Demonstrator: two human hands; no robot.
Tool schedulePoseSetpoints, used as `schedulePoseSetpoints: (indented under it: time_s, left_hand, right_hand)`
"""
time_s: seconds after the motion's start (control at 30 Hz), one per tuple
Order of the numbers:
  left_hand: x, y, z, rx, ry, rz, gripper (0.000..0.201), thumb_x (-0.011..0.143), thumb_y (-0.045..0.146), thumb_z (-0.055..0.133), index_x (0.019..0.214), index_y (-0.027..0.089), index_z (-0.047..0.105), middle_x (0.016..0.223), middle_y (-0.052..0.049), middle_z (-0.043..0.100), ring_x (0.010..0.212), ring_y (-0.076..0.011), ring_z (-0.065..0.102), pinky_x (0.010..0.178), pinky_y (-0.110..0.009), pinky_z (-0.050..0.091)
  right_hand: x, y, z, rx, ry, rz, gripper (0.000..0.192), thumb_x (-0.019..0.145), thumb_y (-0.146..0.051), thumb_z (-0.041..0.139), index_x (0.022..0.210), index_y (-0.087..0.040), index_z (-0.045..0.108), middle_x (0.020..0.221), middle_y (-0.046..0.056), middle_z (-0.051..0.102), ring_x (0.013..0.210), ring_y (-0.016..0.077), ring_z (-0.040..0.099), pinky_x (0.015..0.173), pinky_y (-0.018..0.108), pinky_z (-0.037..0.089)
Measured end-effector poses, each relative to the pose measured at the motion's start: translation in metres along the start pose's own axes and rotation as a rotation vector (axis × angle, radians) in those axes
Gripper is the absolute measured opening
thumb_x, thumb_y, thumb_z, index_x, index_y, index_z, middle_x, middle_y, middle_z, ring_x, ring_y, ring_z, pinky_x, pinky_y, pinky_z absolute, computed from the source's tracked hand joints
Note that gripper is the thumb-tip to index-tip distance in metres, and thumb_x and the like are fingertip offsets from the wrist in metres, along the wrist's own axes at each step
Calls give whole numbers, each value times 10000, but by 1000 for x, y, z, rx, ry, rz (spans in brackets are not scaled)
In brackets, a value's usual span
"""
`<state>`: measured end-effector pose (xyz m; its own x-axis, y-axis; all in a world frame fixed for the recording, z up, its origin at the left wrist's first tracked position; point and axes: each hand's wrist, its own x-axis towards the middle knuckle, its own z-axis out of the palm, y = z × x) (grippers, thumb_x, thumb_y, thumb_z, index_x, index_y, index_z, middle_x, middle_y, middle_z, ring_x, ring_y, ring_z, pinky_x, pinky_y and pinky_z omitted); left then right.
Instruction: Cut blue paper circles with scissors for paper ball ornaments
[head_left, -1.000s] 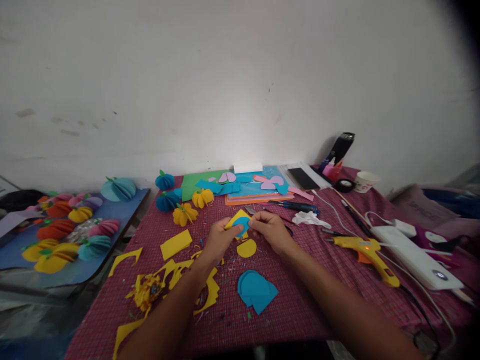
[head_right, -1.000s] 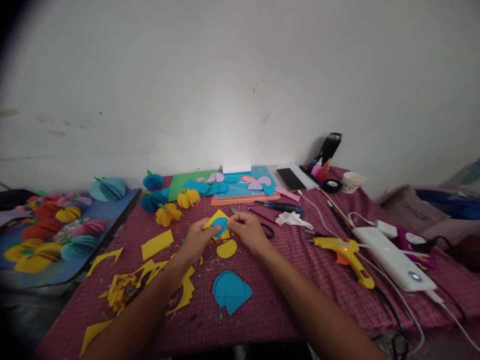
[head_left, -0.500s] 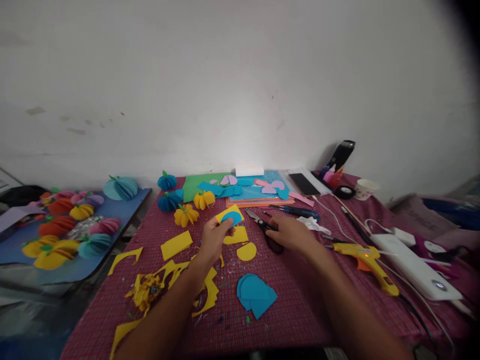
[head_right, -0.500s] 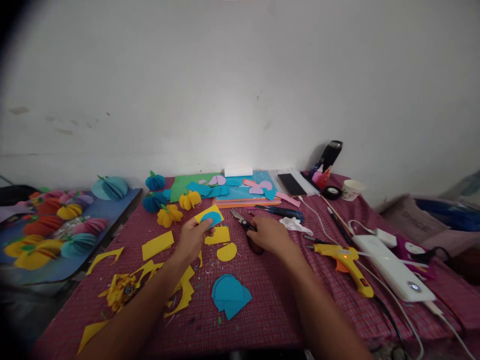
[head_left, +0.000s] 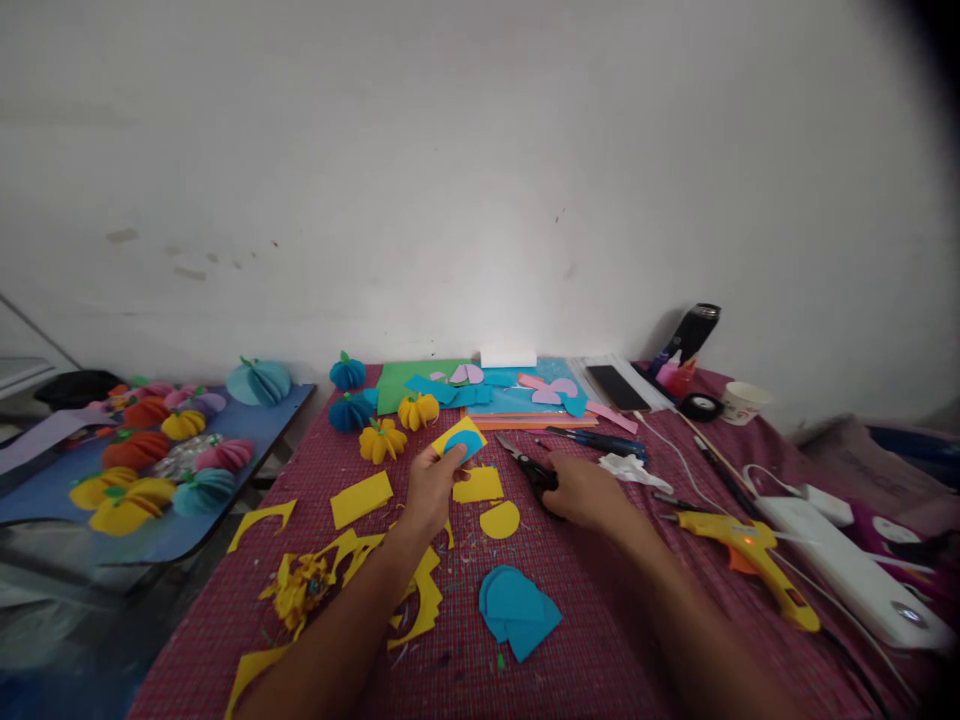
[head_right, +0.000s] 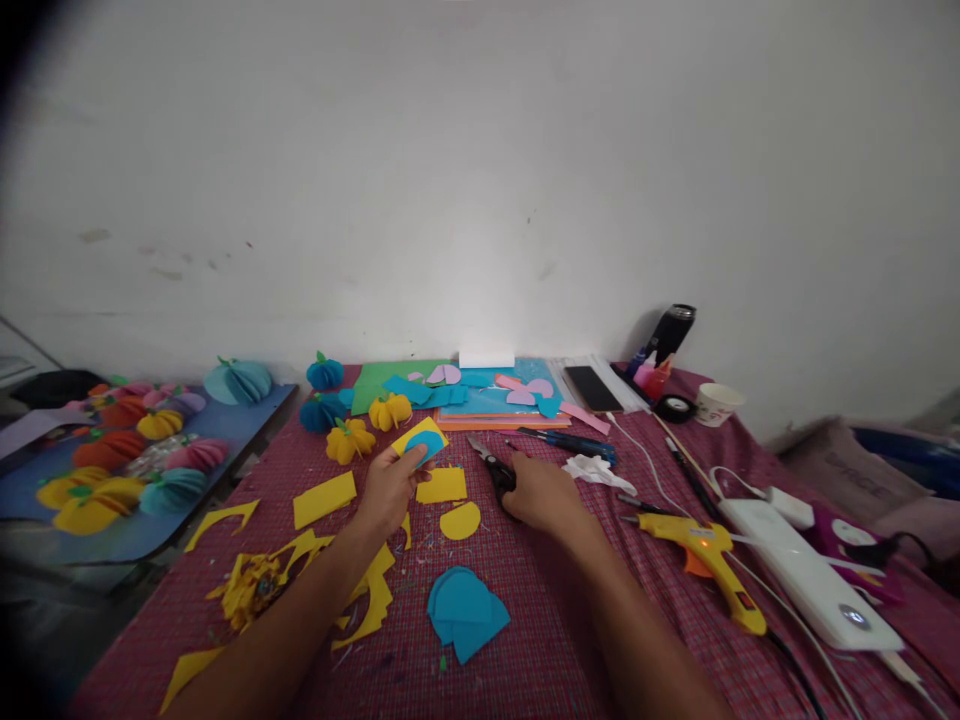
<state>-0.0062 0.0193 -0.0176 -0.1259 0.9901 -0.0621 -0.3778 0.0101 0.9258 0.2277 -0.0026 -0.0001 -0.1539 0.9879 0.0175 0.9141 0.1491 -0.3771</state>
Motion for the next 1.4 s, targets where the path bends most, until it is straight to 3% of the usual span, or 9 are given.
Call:
schedulePoseSetpoints:
  time_s: [0.1, 0.23, 0.33, 0.43, 0.67, 0.8, 1.07, 1.4]
  left_hand:
    - [-1, 3, 1, -67, -11, -14, 374, 629, 374, 789, 888, 132, 671, 791, -56, 684, 650, -144, 629, 583, -256, 456]
    - [-2, 6, 1, -147, -10, -33, 392, 619, 359, 804, 912, 137, 667, 837, -62, 686, 660, -148, 635, 587, -264, 466]
    - [-2, 6, 1, -194, 5, -52, 397, 618, 349, 811, 915, 134, 658, 871, -69, 684, 668, -149, 637, 602, -273, 483]
    - [-3, 9, 2, -222, 31, -61, 397, 615, 338, 817, 908, 128, 653, 864, -72, 682, 674, -149, 637, 603, -269, 491]
    - [-7, 16, 6, -300, 88, -59, 389, 610, 301, 825, 909, 133, 643, 873, -67, 682, 682, -138, 641, 576, -245, 497]
    - [-7, 17, 6, -323, 101, -57, 393, 614, 284, 822, 935, 135, 648, 863, -58, 686, 666, -127, 642, 571, -235, 500]
    - [-9, 23, 10, -367, 143, -40, 414, 598, 264, 830, 952, 139, 655, 883, -54, 695, 670, -124, 648, 562, -226, 494]
    - [-10, 20, 8, -377, 147, -39, 402, 617, 271, 824, 964, 150, 660, 890, -58, 694, 701, -131, 654, 572, -224, 504]
  right_hand:
    - [5, -4, -2, 585, -74, 44, 319, 702, -241, 653, 1017, -188, 643, 802, 36, 692, 668, 189, 618, 587, 273, 426]
    - [6, -16, -5, 1261, -223, 70, 350, 690, -248, 725, 1013, -167, 618, 833, 41, 690, 655, 160, 620, 572, 261, 455]
    - [4, -27, -2, 1598, -295, 44, 353, 717, -247, 743, 1039, -163, 627, 913, 73, 694, 756, 168, 648, 665, 280, 496]
    - [0, -39, 5, 1780, -306, -9, 359, 728, -235, 757, 1060, -162, 639, 956, 82, 687, 809, 158, 649, 707, 259, 502]
    - [-11, -67, 23, 1828, -238, 34, 286, 759, -244, 746, 1017, -165, 651, 867, 65, 693, 710, 150, 649, 670, 267, 518]
    - [-12, -71, 23, 1852, -270, 32, 279, 816, -350, 682, 1052, -211, 627, 884, 61, 688, 744, 179, 656, 680, 309, 522]
    - [-14, -73, 27, 1692, -124, -89, 373, 717, -313, 786, 1039, -185, 645, 855, 37, 633, 717, 149, 606, 688, 272, 474]
    - [-16, -80, 33, 1514, -66, -20, 326, 736, -393, 751, 964, -180, 656, 739, 13, 618, 597, 139, 576, 617, 277, 477]
